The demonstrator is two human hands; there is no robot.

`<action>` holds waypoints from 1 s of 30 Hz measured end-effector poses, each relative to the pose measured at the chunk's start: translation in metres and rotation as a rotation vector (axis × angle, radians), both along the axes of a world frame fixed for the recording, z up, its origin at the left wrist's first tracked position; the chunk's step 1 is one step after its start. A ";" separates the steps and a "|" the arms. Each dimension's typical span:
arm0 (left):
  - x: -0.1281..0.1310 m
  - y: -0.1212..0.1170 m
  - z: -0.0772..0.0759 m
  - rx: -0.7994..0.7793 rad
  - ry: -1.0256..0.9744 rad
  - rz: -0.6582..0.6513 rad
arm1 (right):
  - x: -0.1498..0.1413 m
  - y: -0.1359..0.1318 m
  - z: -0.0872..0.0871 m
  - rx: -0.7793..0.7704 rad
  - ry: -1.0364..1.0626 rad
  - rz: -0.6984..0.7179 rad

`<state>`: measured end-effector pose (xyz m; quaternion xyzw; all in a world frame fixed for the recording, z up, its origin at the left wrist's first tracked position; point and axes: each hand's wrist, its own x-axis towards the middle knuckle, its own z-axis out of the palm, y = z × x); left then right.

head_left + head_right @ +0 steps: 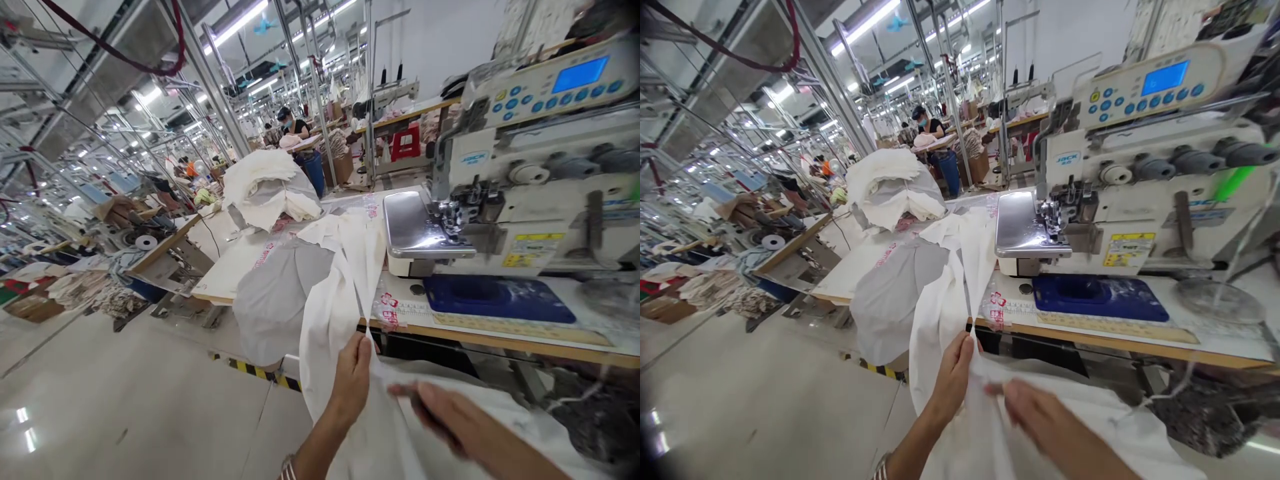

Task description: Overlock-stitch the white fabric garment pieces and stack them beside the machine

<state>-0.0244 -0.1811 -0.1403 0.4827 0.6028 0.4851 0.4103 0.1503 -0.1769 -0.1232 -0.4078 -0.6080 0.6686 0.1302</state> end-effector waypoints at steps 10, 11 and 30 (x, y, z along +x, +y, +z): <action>-0.020 -0.025 0.029 -0.262 -0.288 -0.225 | -0.033 0.059 -0.008 -0.308 0.234 -0.002; -0.021 -0.026 0.029 -0.265 -0.293 -0.222 | -0.034 0.060 -0.009 -0.323 0.242 0.001; -0.008 -0.024 0.042 -0.093 -0.286 -0.227 | -0.024 0.037 0.000 -0.015 0.244 -0.103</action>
